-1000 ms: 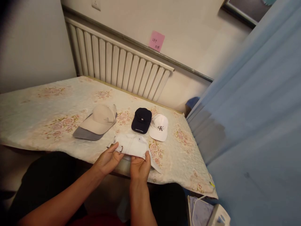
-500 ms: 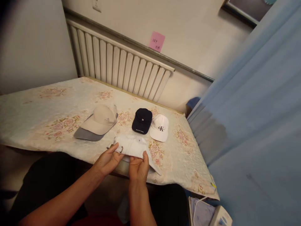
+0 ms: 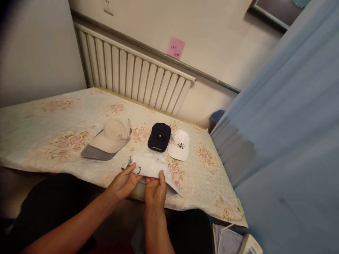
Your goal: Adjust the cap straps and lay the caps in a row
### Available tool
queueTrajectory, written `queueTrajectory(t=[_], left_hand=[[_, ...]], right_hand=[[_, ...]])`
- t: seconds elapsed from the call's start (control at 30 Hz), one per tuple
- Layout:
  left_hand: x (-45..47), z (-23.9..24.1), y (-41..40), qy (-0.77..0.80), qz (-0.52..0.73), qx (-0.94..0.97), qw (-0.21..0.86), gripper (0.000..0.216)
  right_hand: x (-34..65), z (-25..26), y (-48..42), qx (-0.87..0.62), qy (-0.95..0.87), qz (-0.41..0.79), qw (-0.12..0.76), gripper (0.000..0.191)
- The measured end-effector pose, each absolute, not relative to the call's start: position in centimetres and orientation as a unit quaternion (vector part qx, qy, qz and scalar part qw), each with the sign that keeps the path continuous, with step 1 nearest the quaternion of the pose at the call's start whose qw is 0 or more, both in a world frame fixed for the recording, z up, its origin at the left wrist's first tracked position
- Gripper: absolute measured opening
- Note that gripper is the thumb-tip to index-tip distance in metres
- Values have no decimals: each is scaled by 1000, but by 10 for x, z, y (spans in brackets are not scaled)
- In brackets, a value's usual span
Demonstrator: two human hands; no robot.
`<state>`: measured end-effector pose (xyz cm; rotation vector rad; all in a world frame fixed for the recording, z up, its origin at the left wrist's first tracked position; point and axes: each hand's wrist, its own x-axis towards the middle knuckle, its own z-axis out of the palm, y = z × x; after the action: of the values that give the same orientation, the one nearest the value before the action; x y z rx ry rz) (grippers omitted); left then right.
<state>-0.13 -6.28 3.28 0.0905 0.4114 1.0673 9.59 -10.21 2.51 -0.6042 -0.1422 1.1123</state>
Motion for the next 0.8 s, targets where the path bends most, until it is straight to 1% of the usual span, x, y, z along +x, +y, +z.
queueTrajectory(t=[0.13, 0.37, 0.63, 0.8], left_hand=[[-2, 33, -63, 200, 507, 50, 837, 32], [-5, 37, -63, 195, 514, 50, 834, 31], [-3, 36, -65, 199, 523, 100, 822, 25], [-4, 41, -68, 190, 521, 132, 821, 23]], right_hand=[[89, 24, -101, -274, -96, 539, 790, 47], [99, 29, -98, -279, -65, 523, 803, 42], [92, 30, -102, -265, -100, 533, 797, 44], [87, 32, -105, -292, -120, 528, 789, 42]])
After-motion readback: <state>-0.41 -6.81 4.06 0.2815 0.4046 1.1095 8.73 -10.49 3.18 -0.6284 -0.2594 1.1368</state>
